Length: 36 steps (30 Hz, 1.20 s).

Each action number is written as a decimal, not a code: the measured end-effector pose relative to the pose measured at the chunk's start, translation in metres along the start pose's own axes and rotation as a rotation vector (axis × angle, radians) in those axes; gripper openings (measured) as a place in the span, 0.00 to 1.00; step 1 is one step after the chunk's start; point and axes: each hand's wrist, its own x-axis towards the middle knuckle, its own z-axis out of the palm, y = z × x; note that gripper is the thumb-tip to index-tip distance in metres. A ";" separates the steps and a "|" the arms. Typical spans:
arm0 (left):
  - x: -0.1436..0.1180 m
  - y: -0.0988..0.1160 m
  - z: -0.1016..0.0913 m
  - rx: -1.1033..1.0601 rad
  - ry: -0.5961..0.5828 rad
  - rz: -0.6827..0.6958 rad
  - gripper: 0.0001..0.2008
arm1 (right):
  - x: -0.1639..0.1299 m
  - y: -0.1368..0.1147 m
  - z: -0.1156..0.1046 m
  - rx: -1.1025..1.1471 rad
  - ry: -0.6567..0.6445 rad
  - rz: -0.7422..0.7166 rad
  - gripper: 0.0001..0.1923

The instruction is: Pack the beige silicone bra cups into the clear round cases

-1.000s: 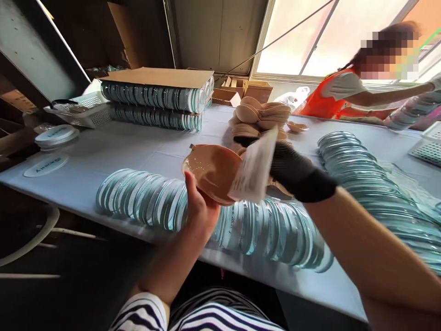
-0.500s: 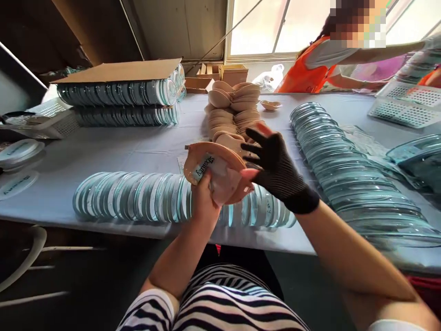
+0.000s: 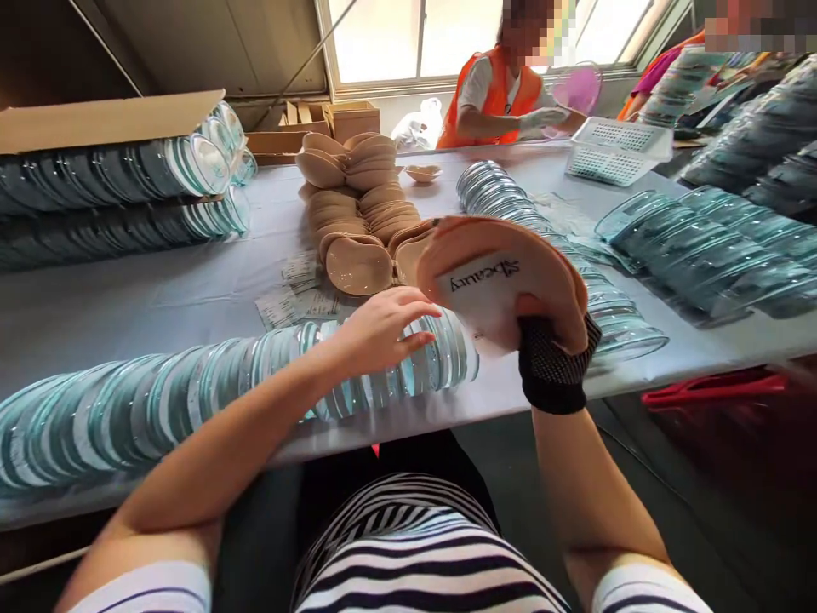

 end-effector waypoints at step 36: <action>0.056 -0.021 0.034 0.622 -0.244 -0.025 0.26 | -0.068 -0.038 -0.042 -0.681 -0.534 -0.030 0.31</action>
